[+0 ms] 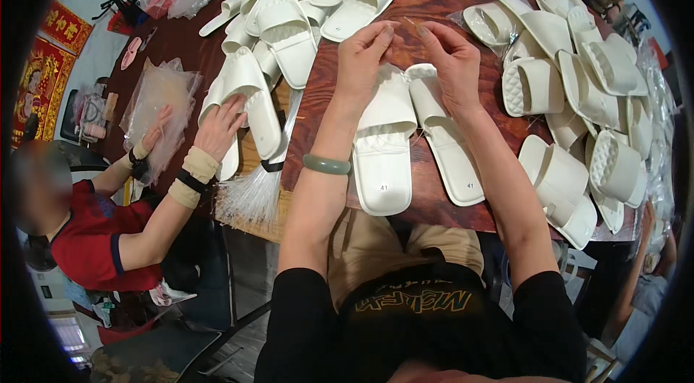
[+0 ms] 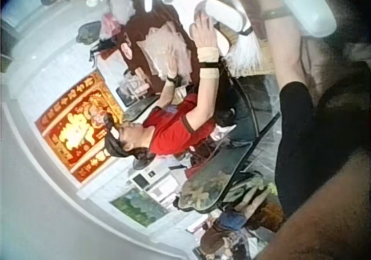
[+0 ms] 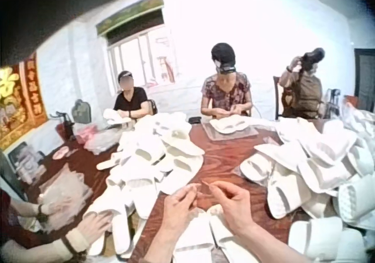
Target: The person pairs slippers together by threading plastic tag fasteners through them by hand and placing them on the table.
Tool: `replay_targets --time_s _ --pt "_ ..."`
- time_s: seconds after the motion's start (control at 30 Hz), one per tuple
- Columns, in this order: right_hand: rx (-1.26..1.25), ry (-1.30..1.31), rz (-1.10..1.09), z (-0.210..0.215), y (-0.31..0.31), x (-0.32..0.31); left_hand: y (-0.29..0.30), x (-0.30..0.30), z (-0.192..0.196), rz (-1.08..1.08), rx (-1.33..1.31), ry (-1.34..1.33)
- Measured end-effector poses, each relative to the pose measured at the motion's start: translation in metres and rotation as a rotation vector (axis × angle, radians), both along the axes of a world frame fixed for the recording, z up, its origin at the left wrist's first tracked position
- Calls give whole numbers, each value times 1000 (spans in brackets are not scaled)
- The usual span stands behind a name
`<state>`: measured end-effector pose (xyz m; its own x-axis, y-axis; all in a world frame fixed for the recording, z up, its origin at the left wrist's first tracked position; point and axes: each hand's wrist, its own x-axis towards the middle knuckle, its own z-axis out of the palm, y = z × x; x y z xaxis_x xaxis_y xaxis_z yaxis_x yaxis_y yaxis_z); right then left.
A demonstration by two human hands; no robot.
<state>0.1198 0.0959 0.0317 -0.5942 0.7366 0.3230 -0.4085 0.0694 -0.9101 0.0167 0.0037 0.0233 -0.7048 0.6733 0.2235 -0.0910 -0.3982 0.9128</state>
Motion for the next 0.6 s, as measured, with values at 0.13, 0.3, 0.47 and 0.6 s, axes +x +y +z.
replay_targets --time_s 0.13,0.3,0.47,0.6 --pt "68 62 27 -2 -2 -1 -2 4 1 -5 6 3" --pt "203 -37 27 -7 -6 -5 -12 0 2 33 0 23" --pt "168 -15 -9 -12 -2 -3 -3 4 1 27 26 80" --pt "165 -16 50 -8 -6 -1 -11 4 5 2 61 63"
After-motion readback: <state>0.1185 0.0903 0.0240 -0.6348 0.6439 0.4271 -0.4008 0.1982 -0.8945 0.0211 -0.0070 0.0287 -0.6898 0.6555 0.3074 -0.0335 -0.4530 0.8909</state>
